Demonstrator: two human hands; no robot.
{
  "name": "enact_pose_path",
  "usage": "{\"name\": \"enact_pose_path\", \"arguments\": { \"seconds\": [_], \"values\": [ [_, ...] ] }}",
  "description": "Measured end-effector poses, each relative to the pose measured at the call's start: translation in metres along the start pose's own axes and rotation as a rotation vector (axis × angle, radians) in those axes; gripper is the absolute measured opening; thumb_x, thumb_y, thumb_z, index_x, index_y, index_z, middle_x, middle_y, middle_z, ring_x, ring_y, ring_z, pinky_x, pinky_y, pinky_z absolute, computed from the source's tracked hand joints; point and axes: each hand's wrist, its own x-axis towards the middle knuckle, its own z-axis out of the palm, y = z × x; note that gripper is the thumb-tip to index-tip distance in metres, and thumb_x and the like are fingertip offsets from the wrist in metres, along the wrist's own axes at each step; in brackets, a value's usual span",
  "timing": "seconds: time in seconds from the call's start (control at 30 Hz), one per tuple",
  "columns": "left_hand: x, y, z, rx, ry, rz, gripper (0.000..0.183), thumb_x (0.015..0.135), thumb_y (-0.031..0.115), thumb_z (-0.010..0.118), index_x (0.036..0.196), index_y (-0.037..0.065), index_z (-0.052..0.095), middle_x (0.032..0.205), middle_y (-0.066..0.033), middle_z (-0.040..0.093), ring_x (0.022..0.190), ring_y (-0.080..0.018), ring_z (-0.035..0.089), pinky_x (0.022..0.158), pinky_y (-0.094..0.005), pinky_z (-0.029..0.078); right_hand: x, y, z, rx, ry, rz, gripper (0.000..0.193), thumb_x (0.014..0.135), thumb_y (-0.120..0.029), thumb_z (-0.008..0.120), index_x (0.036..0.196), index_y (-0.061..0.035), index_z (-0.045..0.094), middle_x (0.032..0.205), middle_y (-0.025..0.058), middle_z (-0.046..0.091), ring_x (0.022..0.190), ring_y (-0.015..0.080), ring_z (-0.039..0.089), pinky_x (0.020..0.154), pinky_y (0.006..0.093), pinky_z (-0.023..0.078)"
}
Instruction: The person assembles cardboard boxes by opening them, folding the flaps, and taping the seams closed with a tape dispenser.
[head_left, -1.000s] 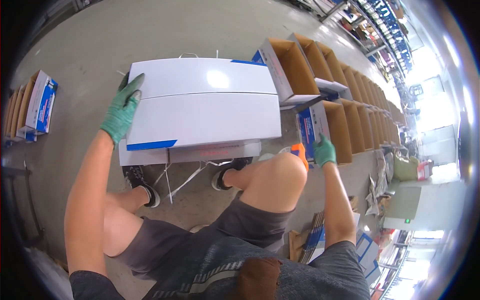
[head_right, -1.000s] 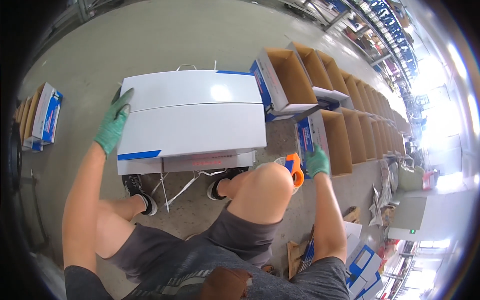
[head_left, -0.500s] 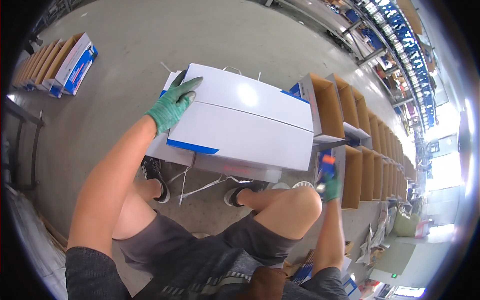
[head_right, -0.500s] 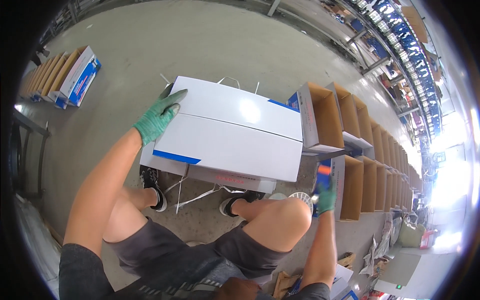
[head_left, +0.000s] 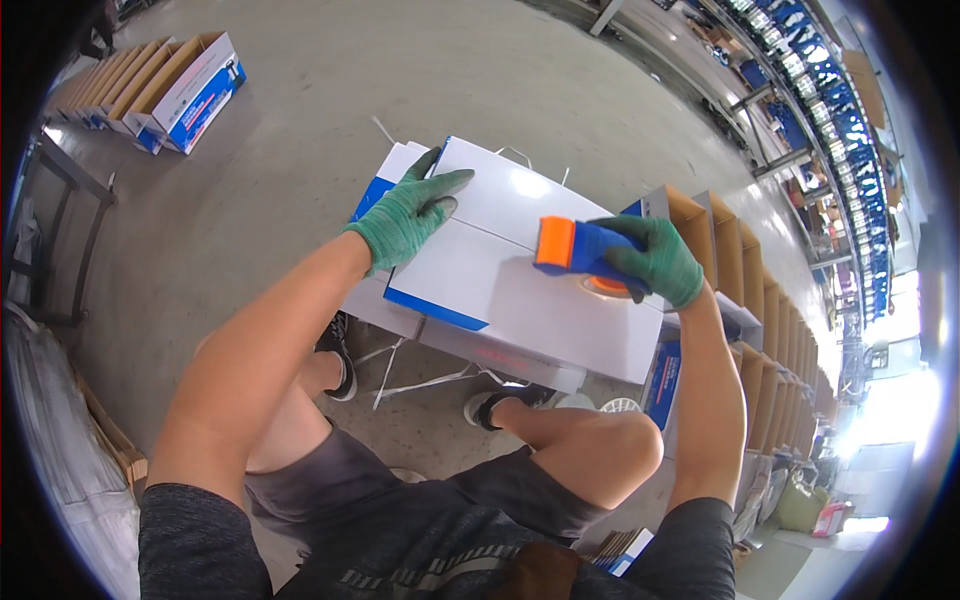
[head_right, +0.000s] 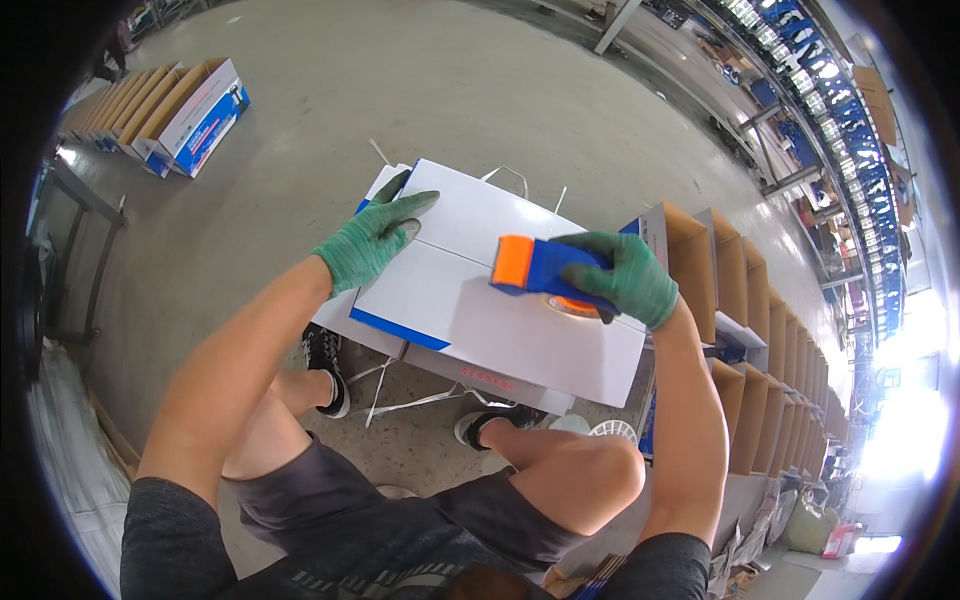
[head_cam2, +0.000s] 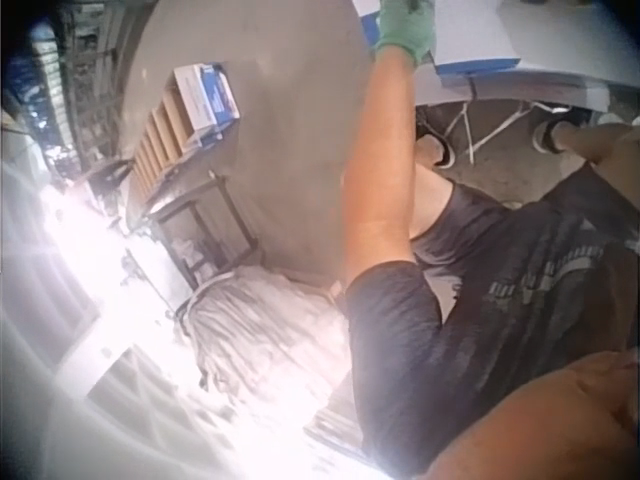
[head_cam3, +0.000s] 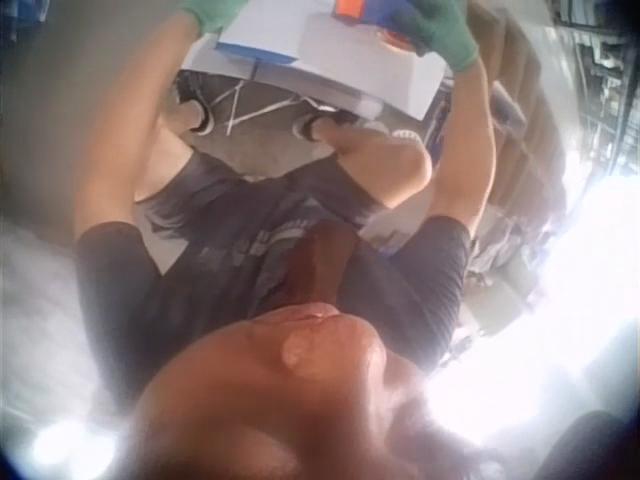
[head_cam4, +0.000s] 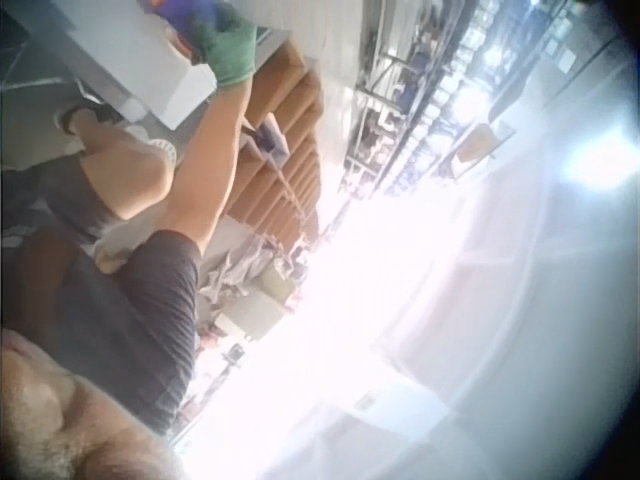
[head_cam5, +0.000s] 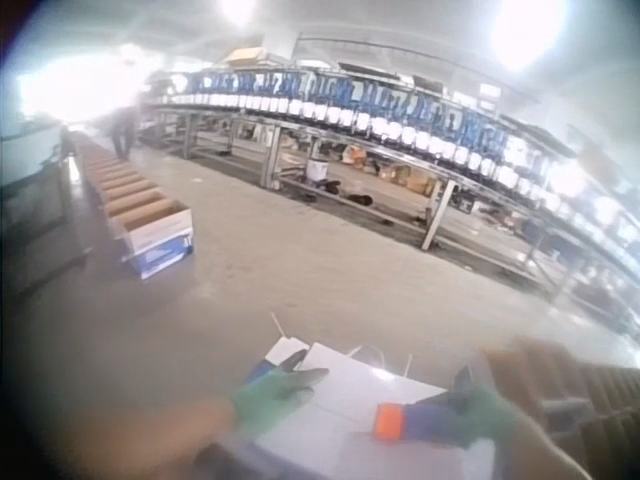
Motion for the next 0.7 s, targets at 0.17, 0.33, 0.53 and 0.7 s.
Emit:
{"name": "enact_pose_path", "arguments": {
  "seconds": [0.17,0.33,0.53,0.7],
  "values": [
    [-0.002,0.016,0.001,0.319,0.090,0.064,0.045,0.095,0.001,0.054,0.137,0.015,0.058,0.162,-0.0163,0.024,0.147,-0.0326,0.030,0.116,-0.0360,0.032,-0.012,0.009,-0.013,-0.002,-0.168,0.299,0.048,0.084,-0.024,0.068,0.124,0.0023,0.065,0.085,0.0088,0.069,0.062,0.0118,0.065,0.057,0.0244,0.055],
    [-0.017,0.053,0.030,0.180,0.384,0.438,0.033,0.096,0.007,0.056,0.128,0.011,0.058,0.132,-0.0147,0.055,0.113,-0.0346,0.062,0.091,-0.0422,0.055,-0.018,0.025,-0.014,0.115,-0.158,0.260,0.083,0.077,-0.061,0.074,0.123,0.0074,0.062,0.079,0.0081,0.068,0.060,0.0125,0.066,0.056,0.0249,0.055],
    [-0.019,0.083,0.069,-1.088,-0.106,-0.607,0.051,0.104,0.047,0.044,0.126,0.001,0.049,0.108,-0.0166,0.063,0.076,-0.0282,0.070,0.063,-0.0389,0.061,-0.022,0.034,-0.018,0.194,-0.165,0.269,0.089,0.071,-0.063,0.079,0.124,0.0056,0.063,0.086,0.0081,0.069,0.067,0.0120,0.067,0.057,0.0247,0.057],
    [-0.014,0.095,0.082,-1.041,-0.207,-0.587,0.058,0.102,0.055,0.043,0.122,0.001,0.052,0.102,-0.0141,0.063,0.074,-0.0255,0.069,0.062,-0.0355,0.060,-0.023,0.037,-0.018,0.224,-0.164,0.266,0.090,0.071,-0.064,0.079,0.125,0.0062,0.062,0.088,0.0073,0.069,0.068,0.0113,0.066,0.056,0.0245,0.057]
  ]
}}
